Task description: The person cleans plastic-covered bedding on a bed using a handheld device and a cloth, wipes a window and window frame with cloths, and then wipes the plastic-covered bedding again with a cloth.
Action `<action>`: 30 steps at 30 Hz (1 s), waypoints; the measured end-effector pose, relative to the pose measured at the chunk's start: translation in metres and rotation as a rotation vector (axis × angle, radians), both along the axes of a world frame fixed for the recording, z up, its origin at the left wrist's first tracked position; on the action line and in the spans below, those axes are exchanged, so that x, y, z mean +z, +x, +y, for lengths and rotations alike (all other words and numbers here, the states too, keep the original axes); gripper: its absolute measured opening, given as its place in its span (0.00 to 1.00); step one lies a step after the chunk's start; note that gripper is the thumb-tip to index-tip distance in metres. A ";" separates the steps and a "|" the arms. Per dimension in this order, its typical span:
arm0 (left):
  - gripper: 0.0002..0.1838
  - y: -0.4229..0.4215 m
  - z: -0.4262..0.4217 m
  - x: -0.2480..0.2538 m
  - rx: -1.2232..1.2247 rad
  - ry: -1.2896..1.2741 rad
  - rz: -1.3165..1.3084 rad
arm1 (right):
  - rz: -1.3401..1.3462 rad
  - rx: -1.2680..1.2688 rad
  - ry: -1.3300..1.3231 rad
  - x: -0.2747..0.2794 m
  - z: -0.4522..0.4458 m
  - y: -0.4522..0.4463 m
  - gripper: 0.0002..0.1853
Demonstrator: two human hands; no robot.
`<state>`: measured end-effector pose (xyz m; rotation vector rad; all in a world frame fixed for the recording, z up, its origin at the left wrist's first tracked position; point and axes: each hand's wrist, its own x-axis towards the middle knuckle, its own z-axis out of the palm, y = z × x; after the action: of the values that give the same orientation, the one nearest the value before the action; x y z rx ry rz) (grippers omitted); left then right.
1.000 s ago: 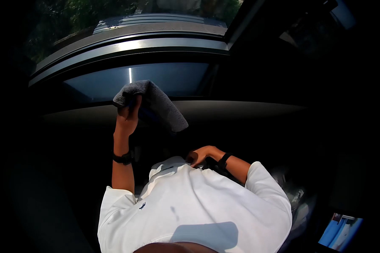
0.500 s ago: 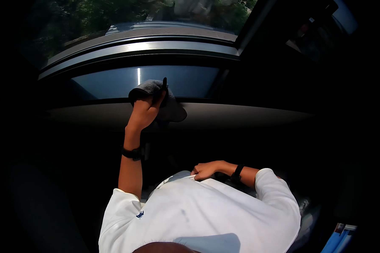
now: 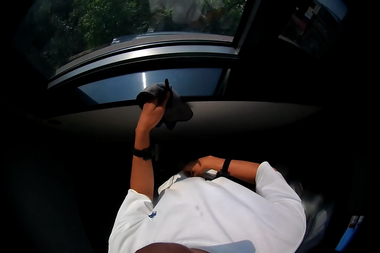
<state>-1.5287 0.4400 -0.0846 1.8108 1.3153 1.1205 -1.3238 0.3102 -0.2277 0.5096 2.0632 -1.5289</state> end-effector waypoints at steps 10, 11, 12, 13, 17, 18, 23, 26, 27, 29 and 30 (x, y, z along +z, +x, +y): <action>0.12 0.000 0.002 -0.001 0.067 -0.090 -0.016 | 0.043 0.180 -0.288 0.042 0.036 0.027 0.12; 0.12 -0.001 0.001 -0.001 0.031 -0.196 0.008 | 0.030 0.169 -0.346 0.042 0.035 0.025 0.12; 0.12 -0.001 -0.003 -0.004 0.053 -0.230 0.023 | 0.032 0.162 -0.352 0.036 0.029 0.019 0.11; 0.12 0.001 -0.002 -0.005 0.056 -0.213 0.020 | 0.035 0.143 -0.343 0.030 0.024 0.011 0.11; 0.12 0.003 -0.002 -0.008 0.055 -0.191 0.033 | 0.191 0.049 -0.184 0.016 0.001 -0.023 0.14; 0.12 0.005 0.001 -0.008 0.039 -0.195 0.037 | 0.249 0.020 -0.171 0.011 0.001 -0.023 0.17; 0.14 0.008 0.000 -0.005 0.116 -0.110 0.044 | 0.331 0.090 -0.116 0.022 0.006 -0.014 0.16; 0.12 0.014 0.000 0.004 0.162 0.087 -0.076 | 0.272 0.150 0.012 0.034 0.017 0.010 0.17; 0.12 0.015 0.001 0.005 0.123 0.096 -0.070 | 0.279 0.114 0.027 0.029 0.016 0.017 0.17; 0.10 0.010 0.003 0.001 0.132 -0.074 -0.031 | 0.043 0.139 0.084 0.037 0.009 0.033 0.22; 0.11 0.008 0.002 -0.001 0.132 -0.103 -0.040 | -0.041 0.152 0.069 0.047 0.012 0.040 0.27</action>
<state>-1.5209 0.4419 -0.0854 1.6395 1.4597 1.1298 -1.2840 0.3219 -0.1807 0.3956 2.0785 -1.3535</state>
